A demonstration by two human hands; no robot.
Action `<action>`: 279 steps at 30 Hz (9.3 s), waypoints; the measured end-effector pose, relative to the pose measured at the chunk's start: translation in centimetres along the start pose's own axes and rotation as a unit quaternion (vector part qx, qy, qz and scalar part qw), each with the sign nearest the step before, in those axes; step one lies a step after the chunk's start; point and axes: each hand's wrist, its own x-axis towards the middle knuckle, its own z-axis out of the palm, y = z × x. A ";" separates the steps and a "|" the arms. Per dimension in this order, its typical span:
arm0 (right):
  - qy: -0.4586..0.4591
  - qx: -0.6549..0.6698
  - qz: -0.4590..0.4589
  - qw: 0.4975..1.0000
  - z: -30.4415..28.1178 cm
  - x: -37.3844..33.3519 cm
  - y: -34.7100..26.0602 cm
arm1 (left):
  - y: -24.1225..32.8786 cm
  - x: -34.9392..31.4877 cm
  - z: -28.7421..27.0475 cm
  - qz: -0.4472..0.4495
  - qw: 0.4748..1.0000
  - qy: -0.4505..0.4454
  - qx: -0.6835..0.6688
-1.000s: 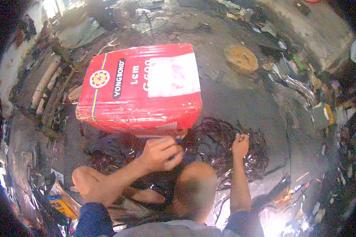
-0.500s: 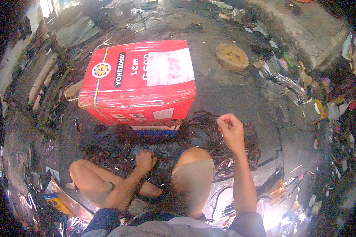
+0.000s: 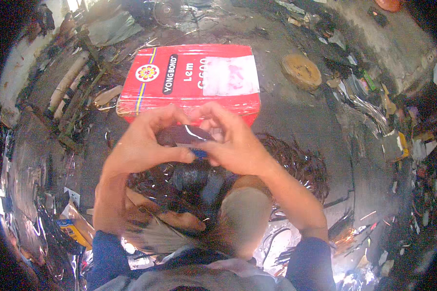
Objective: The person sits on the floor and repeatedly cuts short strips from a long black rubber strap using a small knife. The person holds the strap against a red box and cuts pieces one by one, dropping them onto a pile on the floor.
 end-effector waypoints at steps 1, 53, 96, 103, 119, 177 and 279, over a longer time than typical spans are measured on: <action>0.000 -0.026 0.034 0.999 -0.9 0.0 -0.7 | 0.7 -0.6 -1.5 -0.021 0.998 0.011 0.054; 0.149 -0.479 -0.124 0.856 -14.8 5.5 0.7 | -8.6 17.8 3.0 0.188 0.952 0.150 0.191; 0.377 -0.413 -0.028 0.829 -16.0 10.9 6.4 | -8.8 20.8 3.7 0.217 0.964 0.095 0.124; 0.443 -0.191 0.049 0.875 -18.6 8.5 21.2 | -8.8 21.2 3.7 0.249 0.953 0.092 0.146; 0.415 -0.375 0.356 0.749 -17.3 -4.5 44.6 | -8.4 21.1 3.7 0.242 0.954 0.071 0.159; 0.103 -0.303 0.112 0.941 -1.7 -5.4 -0.3 | -7.9 0.3 8.8 0.074 0.958 0.228 -0.155; 0.104 -0.528 -0.187 0.822 -14.1 6.6 0.5 | -9.1 18.5 1.5 0.188 0.951 0.143 0.202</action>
